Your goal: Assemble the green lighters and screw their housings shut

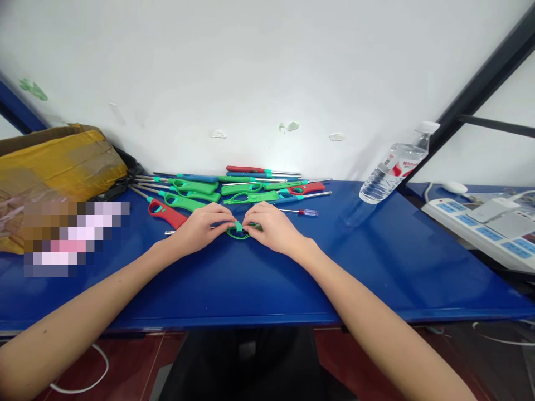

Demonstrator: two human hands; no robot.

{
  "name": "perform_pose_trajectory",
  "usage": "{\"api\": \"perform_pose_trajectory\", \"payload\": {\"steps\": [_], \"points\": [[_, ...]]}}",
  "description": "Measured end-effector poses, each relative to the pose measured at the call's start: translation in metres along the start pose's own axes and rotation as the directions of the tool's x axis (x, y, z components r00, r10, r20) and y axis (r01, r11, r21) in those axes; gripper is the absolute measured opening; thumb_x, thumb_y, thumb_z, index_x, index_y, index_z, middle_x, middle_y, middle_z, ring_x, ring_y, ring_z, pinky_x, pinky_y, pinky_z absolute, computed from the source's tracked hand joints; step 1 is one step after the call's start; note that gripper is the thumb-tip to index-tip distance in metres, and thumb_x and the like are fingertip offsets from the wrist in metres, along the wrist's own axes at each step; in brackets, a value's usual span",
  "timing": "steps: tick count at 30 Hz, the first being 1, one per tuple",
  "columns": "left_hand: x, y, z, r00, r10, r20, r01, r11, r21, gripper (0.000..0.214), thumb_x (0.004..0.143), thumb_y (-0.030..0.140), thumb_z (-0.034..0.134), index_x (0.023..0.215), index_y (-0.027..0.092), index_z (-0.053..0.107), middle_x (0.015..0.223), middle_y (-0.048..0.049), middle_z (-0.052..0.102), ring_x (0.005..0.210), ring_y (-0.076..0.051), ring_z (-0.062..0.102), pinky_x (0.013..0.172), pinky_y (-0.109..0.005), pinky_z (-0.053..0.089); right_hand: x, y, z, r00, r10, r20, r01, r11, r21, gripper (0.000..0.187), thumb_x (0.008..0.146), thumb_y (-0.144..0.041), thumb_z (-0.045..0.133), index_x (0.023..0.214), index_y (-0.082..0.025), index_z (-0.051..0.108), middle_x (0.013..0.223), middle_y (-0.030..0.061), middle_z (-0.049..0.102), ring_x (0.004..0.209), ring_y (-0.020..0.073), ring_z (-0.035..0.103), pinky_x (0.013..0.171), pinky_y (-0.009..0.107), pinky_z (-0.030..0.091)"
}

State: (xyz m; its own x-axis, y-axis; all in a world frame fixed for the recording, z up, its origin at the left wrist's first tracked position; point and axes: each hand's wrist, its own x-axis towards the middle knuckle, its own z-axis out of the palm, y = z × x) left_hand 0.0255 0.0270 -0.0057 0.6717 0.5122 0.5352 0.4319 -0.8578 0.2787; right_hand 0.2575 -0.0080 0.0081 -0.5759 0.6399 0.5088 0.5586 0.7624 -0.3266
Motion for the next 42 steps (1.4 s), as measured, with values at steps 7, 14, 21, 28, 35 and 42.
{"api": "perform_pose_trajectory", "payload": {"steps": [7, 14, 21, 28, 35, 42], "points": [[0.000, 0.001, -0.002, 0.999, 0.001, 0.040, 0.000, 1.000, -0.015, 0.015, 0.093, 0.027, 0.060, 0.095, 0.020, 0.073, 0.101, -0.0061, 0.069, 0.095, -0.019, 0.063, 0.089, -0.034, 0.052, -0.001, -0.002, 0.003, 0.999, -0.017, 0.040, 0.018, 1.000, -0.022, 0.013, 0.087, -0.014, 0.062, 0.086, -0.020, 0.072, 0.095, 0.0081, 0.072, 0.093, 0.0237, 0.062, 0.085, 0.040, 0.053], [-0.001, 0.002, -0.001, 0.999, -0.010, 0.050, 0.010, 1.000, 0.004, 0.013, 0.092, 0.026, 0.061, 0.096, 0.020, 0.072, 0.101, -0.0066, 0.069, 0.095, -0.020, 0.062, 0.087, -0.034, 0.052, 0.000, -0.004, 0.004, 1.000, -0.011, 0.028, 0.012, 0.999, -0.032, 0.014, 0.085, -0.012, 0.060, 0.082, -0.021, 0.071, 0.092, 0.0078, 0.071, 0.091, 0.0238, 0.062, 0.085, 0.041, 0.053], [-0.002, -0.001, -0.005, 0.997, -0.042, 0.060, 0.042, 0.999, -0.010, 0.020, 0.092, 0.031, 0.062, 0.105, 0.019, 0.072, 0.102, -0.0076, 0.069, 0.093, -0.020, 0.065, 0.084, -0.033, 0.053, -0.002, -0.003, -0.004, 0.999, 0.025, -0.025, -0.026, 0.999, -0.032, 0.014, 0.084, -0.011, 0.059, 0.082, -0.019, 0.070, 0.092, 0.0079, 0.071, 0.090, 0.0230, 0.063, 0.084, 0.039, 0.052], [-0.002, -0.002, -0.008, 0.996, -0.035, 0.076, 0.038, 0.999, -0.033, 0.020, 0.094, 0.024, 0.057, 0.103, 0.020, 0.074, 0.100, -0.0066, 0.070, 0.092, -0.019, 0.066, 0.084, -0.032, 0.053, -0.003, -0.009, -0.007, 0.995, 0.078, 0.055, -0.079, 0.997, 0.003, 0.013, 0.081, -0.010, 0.061, 0.080, -0.020, 0.069, 0.094, 0.0074, 0.071, 0.092, 0.0238, 0.062, 0.082, 0.038, 0.053], [0.000, 0.000, -0.006, 0.995, -0.050, 0.087, 0.052, 0.998, -0.030, 0.016, 0.091, 0.022, 0.059, 0.096, 0.021, 0.074, 0.093, -0.0046, 0.074, 0.084, -0.018, 0.069, 0.077, -0.029, 0.053, -0.001, -0.012, -0.008, 0.991, 0.117, 0.066, -0.112, 0.991, -0.077, 0.013, 0.079, -0.009, 0.061, 0.078, -0.020, 0.067, 0.089, 0.0076, 0.071, 0.088, 0.0243, 0.063, 0.079, 0.039, 0.052], [0.003, 0.001, 0.002, 0.989, -0.143, 0.042, 0.144, 0.989, -0.028, 0.014, 0.082, 0.015, 0.062, 0.085, 0.020, 0.075, 0.084, -0.0011, 0.076, 0.075, -0.017, 0.069, 0.071, -0.026, 0.051, -0.002, -0.014, -0.007, 0.987, 0.148, 0.056, -0.139, 0.981, -0.133, 0.011, 0.080, -0.010, 0.060, 0.078, -0.019, 0.065, 0.086, 0.0069, 0.071, 0.086, 0.0234, 0.063, 0.076, 0.036, 0.051]]}}
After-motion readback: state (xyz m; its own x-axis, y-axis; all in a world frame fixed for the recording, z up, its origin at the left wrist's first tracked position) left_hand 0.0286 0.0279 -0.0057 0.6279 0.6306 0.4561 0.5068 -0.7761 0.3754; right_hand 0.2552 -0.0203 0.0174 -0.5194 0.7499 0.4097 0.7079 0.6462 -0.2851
